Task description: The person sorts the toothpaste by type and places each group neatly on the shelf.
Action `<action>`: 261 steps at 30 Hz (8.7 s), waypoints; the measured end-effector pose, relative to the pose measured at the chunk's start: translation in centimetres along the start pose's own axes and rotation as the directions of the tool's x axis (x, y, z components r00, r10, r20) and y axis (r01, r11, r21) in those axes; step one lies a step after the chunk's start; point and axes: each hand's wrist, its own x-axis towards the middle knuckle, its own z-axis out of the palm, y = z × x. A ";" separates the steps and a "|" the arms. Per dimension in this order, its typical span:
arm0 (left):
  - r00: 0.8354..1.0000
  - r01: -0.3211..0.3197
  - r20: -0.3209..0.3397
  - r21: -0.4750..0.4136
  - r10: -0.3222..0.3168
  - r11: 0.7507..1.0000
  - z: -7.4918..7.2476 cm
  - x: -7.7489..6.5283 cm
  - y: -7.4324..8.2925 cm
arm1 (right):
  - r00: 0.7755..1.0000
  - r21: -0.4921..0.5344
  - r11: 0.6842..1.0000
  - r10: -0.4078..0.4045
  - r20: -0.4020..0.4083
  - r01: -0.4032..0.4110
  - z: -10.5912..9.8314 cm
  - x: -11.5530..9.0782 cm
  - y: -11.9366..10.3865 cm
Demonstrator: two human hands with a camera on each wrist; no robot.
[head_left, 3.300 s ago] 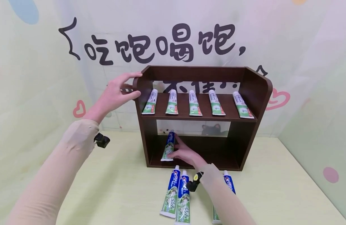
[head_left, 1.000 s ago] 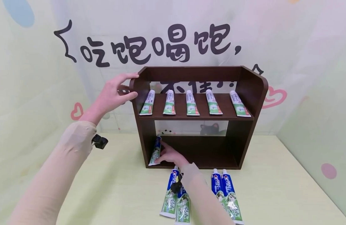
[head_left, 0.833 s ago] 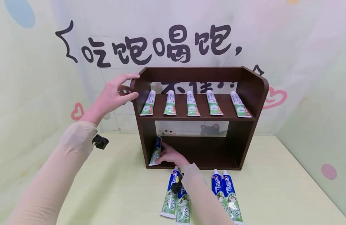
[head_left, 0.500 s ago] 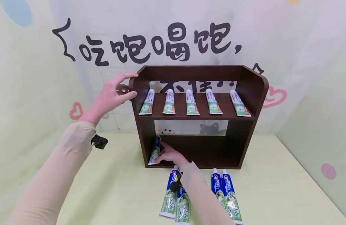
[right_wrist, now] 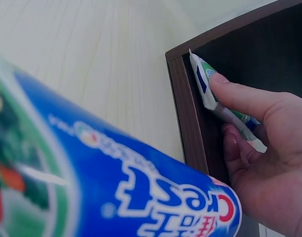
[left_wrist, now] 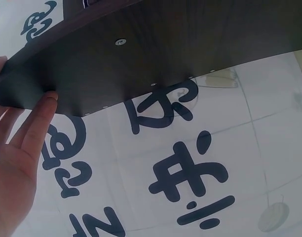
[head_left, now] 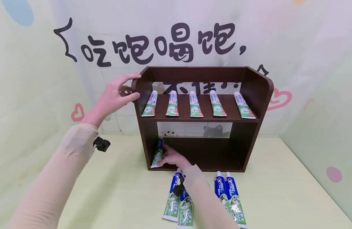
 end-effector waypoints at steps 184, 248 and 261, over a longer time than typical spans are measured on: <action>0.997 -0.059 0.044 0.025 0.058 0.998 -0.5 -0.1 0.4 | 0.992 0.072 0.995 0.072 -0.107 -0.064 -12.7 -19.1 1.9; 1.000 -0.024 0.006 0.019 0.024 1.000 -0.1 -0.1 0.3 | 0.983 0.045 0.994 -0.093 -0.157 0.101 -4.7 -1.6 3.6; 1.000 -0.012 0.005 0.040 0.012 0.999 -0.2 -0.2 0.3 | 0.994 -0.061 0.995 -0.082 -0.071 0.077 -5.1 -2.0 3.5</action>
